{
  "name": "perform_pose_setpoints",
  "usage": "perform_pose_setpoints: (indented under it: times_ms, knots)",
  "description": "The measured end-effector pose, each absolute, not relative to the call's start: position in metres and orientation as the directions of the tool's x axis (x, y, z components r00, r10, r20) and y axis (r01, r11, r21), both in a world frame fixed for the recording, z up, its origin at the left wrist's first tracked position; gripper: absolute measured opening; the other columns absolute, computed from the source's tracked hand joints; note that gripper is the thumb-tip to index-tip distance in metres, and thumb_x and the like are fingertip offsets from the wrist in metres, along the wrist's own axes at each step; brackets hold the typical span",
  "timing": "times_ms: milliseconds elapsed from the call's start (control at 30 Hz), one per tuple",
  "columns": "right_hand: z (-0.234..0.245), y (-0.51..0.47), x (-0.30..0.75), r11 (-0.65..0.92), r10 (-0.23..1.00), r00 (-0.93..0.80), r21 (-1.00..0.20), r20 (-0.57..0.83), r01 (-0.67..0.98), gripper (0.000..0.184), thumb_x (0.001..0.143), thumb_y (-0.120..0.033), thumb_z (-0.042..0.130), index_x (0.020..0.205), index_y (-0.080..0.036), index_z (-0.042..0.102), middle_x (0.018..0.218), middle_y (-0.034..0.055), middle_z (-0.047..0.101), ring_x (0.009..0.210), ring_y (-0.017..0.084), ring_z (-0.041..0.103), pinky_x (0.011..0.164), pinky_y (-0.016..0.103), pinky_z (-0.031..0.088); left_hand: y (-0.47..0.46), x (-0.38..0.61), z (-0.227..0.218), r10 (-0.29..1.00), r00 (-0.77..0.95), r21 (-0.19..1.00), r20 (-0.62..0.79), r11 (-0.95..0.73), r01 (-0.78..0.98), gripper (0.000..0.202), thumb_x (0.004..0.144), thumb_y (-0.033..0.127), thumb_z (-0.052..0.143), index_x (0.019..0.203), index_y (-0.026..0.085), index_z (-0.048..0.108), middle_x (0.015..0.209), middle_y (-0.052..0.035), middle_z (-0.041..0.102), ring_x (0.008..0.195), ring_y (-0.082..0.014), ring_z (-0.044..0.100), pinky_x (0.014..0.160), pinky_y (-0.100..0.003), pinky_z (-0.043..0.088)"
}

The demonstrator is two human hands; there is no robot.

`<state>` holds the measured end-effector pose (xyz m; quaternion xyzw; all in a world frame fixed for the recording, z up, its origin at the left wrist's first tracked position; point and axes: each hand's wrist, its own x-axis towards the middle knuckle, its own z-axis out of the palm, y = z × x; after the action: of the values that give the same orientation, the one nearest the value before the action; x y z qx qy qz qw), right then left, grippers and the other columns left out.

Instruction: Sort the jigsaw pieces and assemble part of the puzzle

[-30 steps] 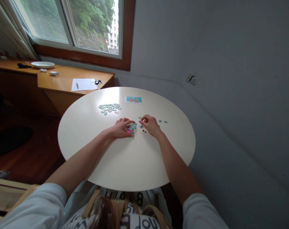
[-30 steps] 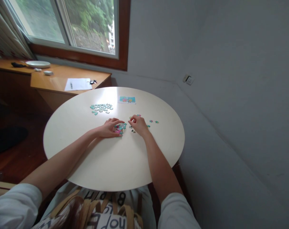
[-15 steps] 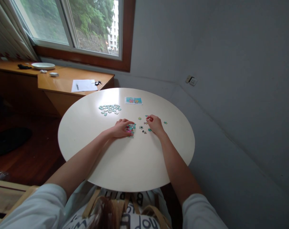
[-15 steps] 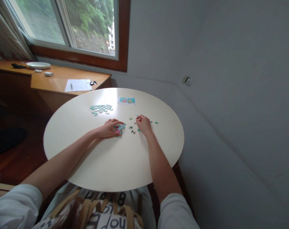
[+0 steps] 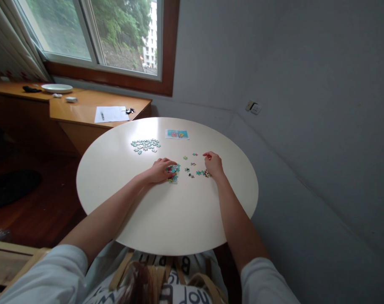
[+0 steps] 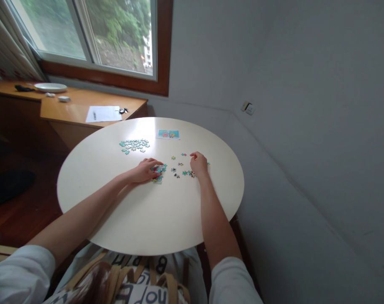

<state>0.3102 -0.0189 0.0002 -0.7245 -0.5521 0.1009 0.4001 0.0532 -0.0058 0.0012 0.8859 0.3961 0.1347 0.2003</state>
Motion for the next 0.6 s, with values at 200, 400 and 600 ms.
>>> perform_pose_setpoints:
  times_ms: [200,400,600]
  knots:
    - [-0.001,-0.019,0.328,-0.158,0.856,0.427,-0.639,0.292,0.753,0.032,0.075,-0.010,0.043,0.091,-0.018,0.070,0.092,0.0085,0.067,0.082,0.019,0.059,0.079,0.030,0.044,-0.002,0.052,-0.004,0.750,0.654,0.456,0.101,-0.619,0.640,0.049,0.080,0.046,0.051,0.124,0.026,0.056,0.125,-0.0088,0.052,0.115,-0.0299,0.044,0.101,-0.043,0.033]
    - [-0.002,-0.022,0.342,-0.251,0.879,0.441,-0.608,0.183,0.753,0.028,0.071,-0.010,0.049,0.088,-0.016,0.071,0.089,0.0094,0.068,0.080,0.019,0.060,0.075,0.029,0.044,-0.003,0.053,-0.004,0.752,0.653,0.443,0.097,-0.619,0.648,0.047,0.080,0.045,0.051,0.122,0.024,0.058,0.125,-0.0093,0.052,0.115,-0.0295,0.044,0.102,-0.042,0.033]
    - [0.009,-0.033,0.337,-0.094,0.978,0.201,-0.729,0.061,0.678,0.014,0.069,-0.021,0.061,0.077,-0.012,0.069,0.066,0.0030,0.062,0.058,0.011,0.052,0.057,0.024,0.039,-0.003,0.053,-0.003,0.747,0.656,0.445,0.109,-0.626,0.640,0.045,0.080,0.045,0.051,0.119,0.024,0.060,0.123,-0.0099,0.052,0.114,-0.0297,0.044,0.102,-0.043,0.033]
